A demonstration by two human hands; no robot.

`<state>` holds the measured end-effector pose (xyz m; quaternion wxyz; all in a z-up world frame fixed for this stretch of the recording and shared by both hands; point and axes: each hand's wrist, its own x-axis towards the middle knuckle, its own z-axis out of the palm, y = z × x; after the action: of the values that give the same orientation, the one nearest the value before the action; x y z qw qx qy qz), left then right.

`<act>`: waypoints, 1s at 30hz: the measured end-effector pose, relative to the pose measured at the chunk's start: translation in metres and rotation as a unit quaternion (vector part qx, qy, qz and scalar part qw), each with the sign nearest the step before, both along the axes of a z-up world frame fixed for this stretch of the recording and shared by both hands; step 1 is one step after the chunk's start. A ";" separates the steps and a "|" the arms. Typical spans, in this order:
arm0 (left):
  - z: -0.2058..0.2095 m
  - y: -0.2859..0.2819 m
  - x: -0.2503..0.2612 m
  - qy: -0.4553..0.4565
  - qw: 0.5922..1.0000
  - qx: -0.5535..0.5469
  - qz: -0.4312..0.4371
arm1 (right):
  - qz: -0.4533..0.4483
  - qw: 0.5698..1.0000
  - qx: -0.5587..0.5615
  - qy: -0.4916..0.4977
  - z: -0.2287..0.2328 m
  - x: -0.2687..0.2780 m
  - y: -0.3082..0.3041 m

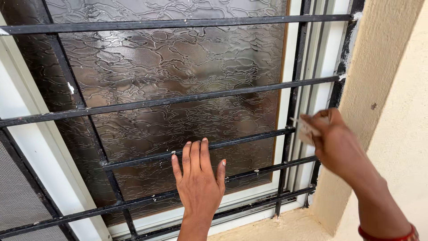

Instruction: The person wipes the black metal window grille and the textured glass behind it using a white cloth. The person moves the cloth along the horizontal and vertical bars of the grille, cleaning both the mesh and the textured glass sections.

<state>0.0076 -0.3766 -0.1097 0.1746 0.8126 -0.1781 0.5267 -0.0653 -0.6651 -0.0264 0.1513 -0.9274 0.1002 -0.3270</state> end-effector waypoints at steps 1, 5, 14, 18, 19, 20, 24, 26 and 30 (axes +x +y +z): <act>-0.001 -0.001 0.000 0.000 1.000 -0.003 0.004 | 0.012 0.999 0.014 -0.037 0.008 0.004 -0.003; -0.003 -0.005 0.003 -0.012 1.000 -0.012 0.013 | 0.108 0.919 -0.071 -0.373 0.008 0.046 0.008; -0.005 -0.009 0.005 -0.018 0.999 -0.014 0.025 | 0.053 0.979 -0.148 -0.128 -0.001 0.029 0.004; -0.006 -0.006 0.005 -0.018 0.999 -0.005 0.031 | -0.040 0.983 -0.105 0.147 0.014 0.001 -0.006; -0.006 -0.006 0.005 -0.020 0.999 -0.004 0.032 | -0.043 0.983 -0.093 0.155 0.012 -0.001 -0.008; -0.005 -0.007 0.005 -0.020 0.999 -0.005 0.032 | -0.046 0.982 -0.080 0.164 0.006 -0.002 -0.010; -0.008 -0.009 0.003 -0.006 1.000 -0.007 0.029 | 0.043 0.986 -0.065 -0.150 -0.052 0.017 -0.003; -0.010 -0.010 0.003 0.000 1.000 -0.007 0.028 | 0.063 0.964 -0.081 -0.247 -0.086 0.037 0.010; -0.014 -0.013 0.006 0.003 0.999 -0.004 0.035 | 0.034 0.987 -0.049 -0.151 -0.112 0.046 0.009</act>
<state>0.0133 -0.3899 -0.1240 0.1596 0.8193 -0.1473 0.5307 -0.0190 -0.6559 -0.1379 0.1300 -0.8766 0.0281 -0.4624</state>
